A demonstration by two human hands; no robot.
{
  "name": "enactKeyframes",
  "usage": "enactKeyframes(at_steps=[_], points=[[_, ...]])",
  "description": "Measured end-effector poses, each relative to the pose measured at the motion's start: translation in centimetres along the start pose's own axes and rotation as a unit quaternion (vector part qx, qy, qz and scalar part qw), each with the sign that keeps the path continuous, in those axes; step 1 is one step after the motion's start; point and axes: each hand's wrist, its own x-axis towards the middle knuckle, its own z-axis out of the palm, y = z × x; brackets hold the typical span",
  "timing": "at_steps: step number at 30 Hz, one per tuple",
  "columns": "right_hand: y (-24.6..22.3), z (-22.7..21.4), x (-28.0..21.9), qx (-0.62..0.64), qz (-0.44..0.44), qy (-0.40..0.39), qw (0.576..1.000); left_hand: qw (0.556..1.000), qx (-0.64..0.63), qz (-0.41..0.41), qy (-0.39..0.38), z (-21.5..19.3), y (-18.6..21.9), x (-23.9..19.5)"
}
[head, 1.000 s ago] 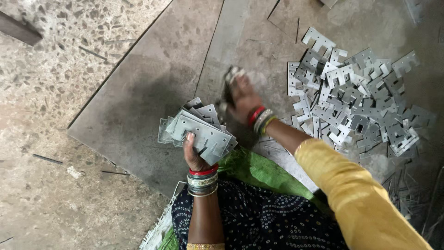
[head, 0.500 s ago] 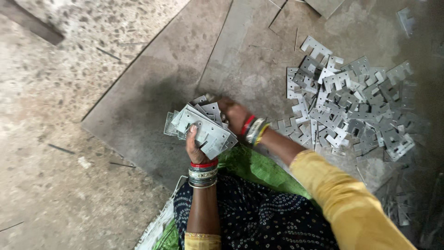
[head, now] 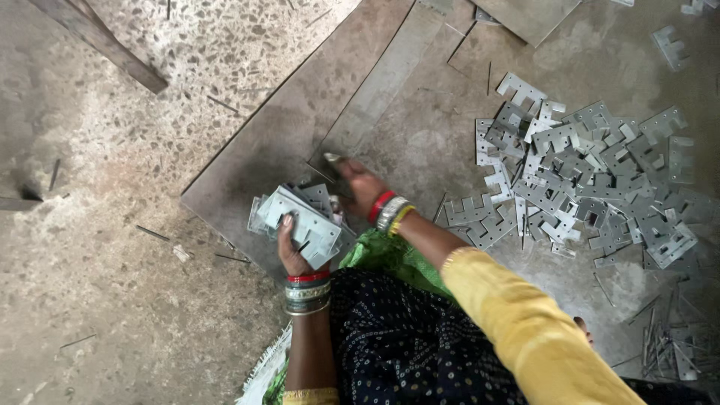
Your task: The person picks up metal E-shaped components from a pile on the floor and stacks them into organized groups by hand.
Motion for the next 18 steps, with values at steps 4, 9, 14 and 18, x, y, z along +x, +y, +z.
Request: enactKeyframes(at_steps=[4, 9, 14, 18], points=[[0.0, 2.6, 2.0, -0.059, -0.017, -0.119, 0.991, 0.999, 0.016, -0.008, -0.026, 0.9, 2.3, -1.1], [-2.4, -1.2, -5.1, 0.044, 0.178, -0.272, 0.945, 0.986, 0.162, -0.043, 0.021, -3.2, 3.1, 1.9], [0.2, -5.3, -6.5, 0.502, 0.058, 0.103, 0.857, 0.953, 0.284, -0.098, -0.036, -5.3, 0.5, 7.9], [-1.0, -6.5, -5.8, 0.412, 0.107, 0.088, 0.900, 0.895, 0.355, -0.097, -0.252, -0.2, -0.4, 11.5]])
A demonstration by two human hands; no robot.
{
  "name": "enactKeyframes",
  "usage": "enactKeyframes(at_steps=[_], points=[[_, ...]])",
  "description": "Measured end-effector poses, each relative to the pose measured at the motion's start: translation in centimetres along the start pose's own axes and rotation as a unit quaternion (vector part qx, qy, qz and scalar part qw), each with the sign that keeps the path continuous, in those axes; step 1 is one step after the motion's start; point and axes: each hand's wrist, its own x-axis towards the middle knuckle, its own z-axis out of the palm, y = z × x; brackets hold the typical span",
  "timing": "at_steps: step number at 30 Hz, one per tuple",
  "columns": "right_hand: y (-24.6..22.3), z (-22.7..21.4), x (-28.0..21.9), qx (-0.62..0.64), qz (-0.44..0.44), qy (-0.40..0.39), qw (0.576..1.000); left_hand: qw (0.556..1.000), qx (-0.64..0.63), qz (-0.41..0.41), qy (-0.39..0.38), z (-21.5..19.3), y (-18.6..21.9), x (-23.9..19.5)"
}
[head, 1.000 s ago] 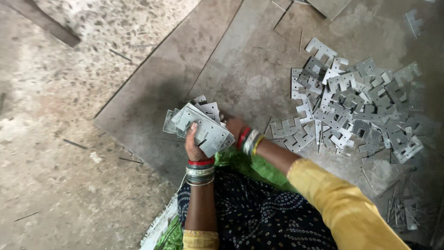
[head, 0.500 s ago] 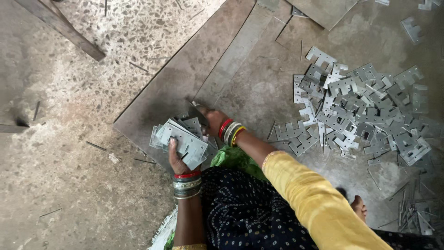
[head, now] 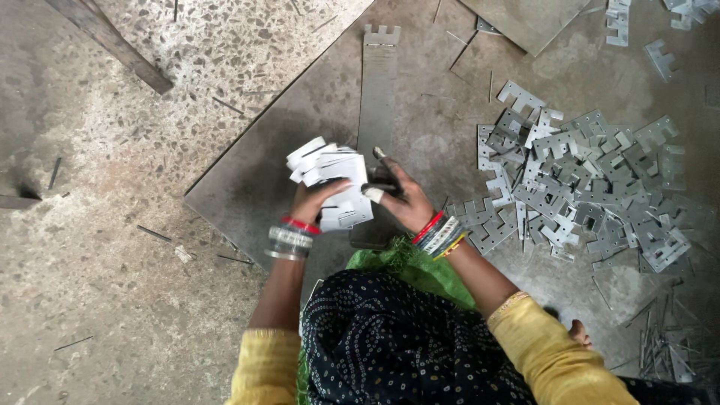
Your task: The person picks up metal E-shaped components from a pile on the floor and stacks them into organized groups by hand.
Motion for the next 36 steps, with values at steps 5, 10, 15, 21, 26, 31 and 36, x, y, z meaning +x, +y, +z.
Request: enactKeyframes(at_steps=[5, 10, 15, 21, 26, 31, 36], points=[[3.0, -2.4, -0.7, -0.214, -0.062, 0.145, 0.964, 0.912, 0.369, 0.035, -0.173, 4.0, 4.7, 6.4], [6.2, -2.6, -1.2, -0.366, -0.092, 0.166, 0.911, 0.667, 0.678, 0.022, -0.309, 9.6, -1.0, 10.4], [4.7, -3.3, -2.0, -0.327, 0.019, 0.090, 0.941, 0.594, 0.727, -0.028, -0.343, 11.3, -4.5, 11.3], [4.7, -3.7, -0.6, -0.337, -0.071, 0.055, 0.937, 0.662, 0.677, -0.086, -0.310, 10.8, 1.7, 10.4], [5.9, -3.8, 0.0, -0.323, 0.008, 0.035, 0.946, 0.786, 0.558, -0.140, -0.226, 9.0, 3.7, 8.9], [5.2, -3.4, -0.1, -0.313, -0.016, 0.038, 0.949, 0.923, 0.382, -0.047, 0.000, 4.3, -0.7, 6.0], [6.4, -3.2, -0.8, -0.329, -0.013, 0.036, 0.944, 0.968, 0.198, 0.096, 0.124, 3.3, -6.7, 5.5]])
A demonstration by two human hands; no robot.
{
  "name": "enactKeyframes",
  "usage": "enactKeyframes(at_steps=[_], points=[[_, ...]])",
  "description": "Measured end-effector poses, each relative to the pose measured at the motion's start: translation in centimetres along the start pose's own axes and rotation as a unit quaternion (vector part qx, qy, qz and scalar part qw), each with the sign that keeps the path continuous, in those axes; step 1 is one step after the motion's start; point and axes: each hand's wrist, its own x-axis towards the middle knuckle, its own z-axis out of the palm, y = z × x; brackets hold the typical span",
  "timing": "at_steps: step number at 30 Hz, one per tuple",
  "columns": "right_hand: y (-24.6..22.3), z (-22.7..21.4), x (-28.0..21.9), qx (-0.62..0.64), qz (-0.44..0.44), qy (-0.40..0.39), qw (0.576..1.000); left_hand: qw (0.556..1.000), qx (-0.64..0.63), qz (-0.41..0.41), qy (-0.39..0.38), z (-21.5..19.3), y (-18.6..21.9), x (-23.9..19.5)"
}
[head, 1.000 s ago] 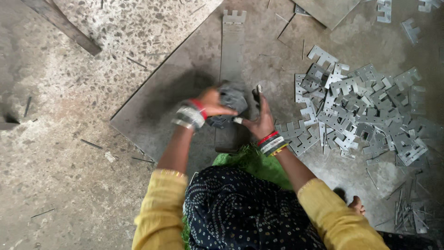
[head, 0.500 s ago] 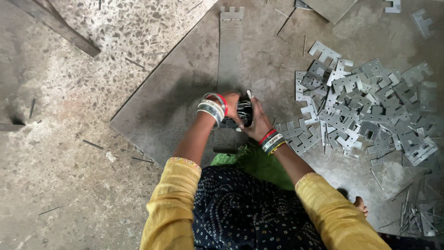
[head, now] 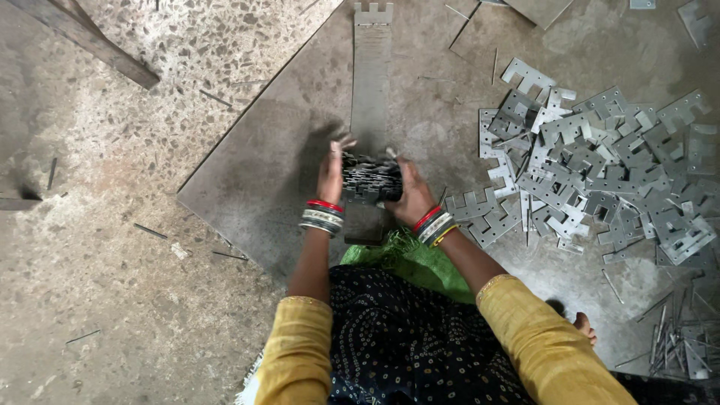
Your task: The person picks up metal E-shaped components from a pile on the floor and stacks them into organized groups by hand.
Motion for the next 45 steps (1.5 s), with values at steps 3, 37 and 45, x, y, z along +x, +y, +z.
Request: enactKeyframes(at_steps=[3, 37, 45], points=[[-0.2, 0.5, -0.5, 0.001, 0.004, 0.012, 1.000, 0.997, 0.059, 0.022, 0.046, 1.7, -0.2, -0.8], [-2.4, 0.0, 0.6, 0.018, 0.033, 0.018, 0.999, 0.964, 0.184, 0.191, 0.033, 1.6, 8.6, -3.0], [-2.4, 0.0, 0.1, 0.100, -0.013, 0.044, 0.994, 0.991, -0.033, 0.128, -0.016, 3.1, 11.4, 1.2]])
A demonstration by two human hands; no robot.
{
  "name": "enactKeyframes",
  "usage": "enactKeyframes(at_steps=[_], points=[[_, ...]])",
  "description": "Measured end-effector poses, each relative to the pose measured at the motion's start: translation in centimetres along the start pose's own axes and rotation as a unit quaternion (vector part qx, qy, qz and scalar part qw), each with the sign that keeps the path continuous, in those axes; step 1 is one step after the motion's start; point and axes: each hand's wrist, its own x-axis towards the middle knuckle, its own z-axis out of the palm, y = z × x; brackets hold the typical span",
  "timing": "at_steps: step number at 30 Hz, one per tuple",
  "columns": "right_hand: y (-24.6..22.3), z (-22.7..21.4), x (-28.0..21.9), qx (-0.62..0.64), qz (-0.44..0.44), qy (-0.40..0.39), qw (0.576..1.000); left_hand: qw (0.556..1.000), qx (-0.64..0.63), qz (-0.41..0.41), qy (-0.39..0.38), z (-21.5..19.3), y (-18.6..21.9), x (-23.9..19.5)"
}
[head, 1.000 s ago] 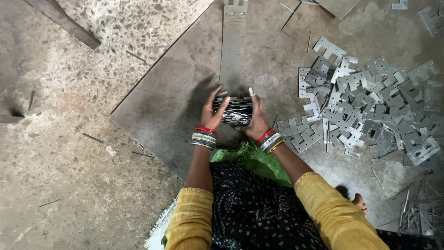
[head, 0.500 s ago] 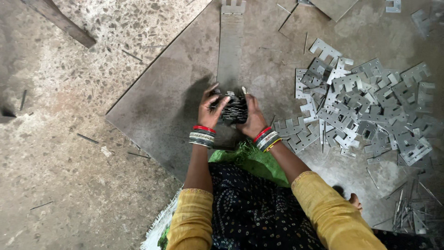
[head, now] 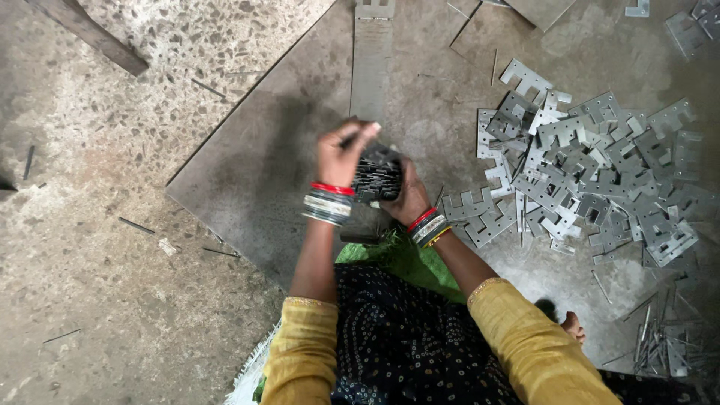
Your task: The person picks up metal E-shaped components from a pile on the floor and stacks them into organized groups by hand.
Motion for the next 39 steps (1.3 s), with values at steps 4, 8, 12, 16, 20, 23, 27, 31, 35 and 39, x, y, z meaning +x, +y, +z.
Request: enactKeyframes(at_steps=[4, 8, 12, 16, 20, 23, 27, 31, 35, 39], points=[[0.3, -0.2, -0.1, -0.112, -0.014, -0.014, 0.993, 0.981, -0.146, -0.070, 0.105, -1.9, -4.3, 4.1], [-0.3, 0.1, -0.6, -0.106, -0.046, 0.009, 0.993, 0.995, 0.047, -0.051, -0.069, -3.9, -10.4, 3.8], [-0.8, 0.3, -0.7, -0.119, -0.045, 0.060, 0.990, 0.974, -0.053, -0.178, -0.130, -3.9, -13.5, -0.4], [-0.6, -0.3, 0.1, -0.076, -0.004, -0.003, 0.997, 0.994, 0.018, -0.093, -0.060, -3.3, -12.3, -4.3], [-0.3, -1.0, 0.0, -0.090, 0.068, -0.059, 0.992, 0.980, -0.013, -0.159, 0.120, -3.5, -10.7, -6.2], [0.2, -0.8, 0.4, -0.047, 0.056, -0.018, 0.997, 0.979, -0.078, -0.187, 0.030, -4.6, -9.6, -6.3], [1.3, 0.8, -0.3, -0.044, 0.057, 0.008, 0.997, 0.980, -0.065, -0.188, -0.014, -2.9, -9.3, -5.3], [1.4, 0.4, 1.1, -0.103, -0.035, 0.017, 0.994, 0.978, -0.137, -0.149, -0.050, -2.1, -9.3, -3.0], [0.5, 1.0, 0.9, -0.094, -0.033, 0.008, 0.995, 0.953, -0.224, -0.183, -0.094, -2.7, -8.6, -4.3], [1.1, 1.2, 1.3, -0.078, 0.008, -0.031, 0.996, 0.962, -0.175, -0.197, -0.075, -2.4, -8.7, -4.9]])
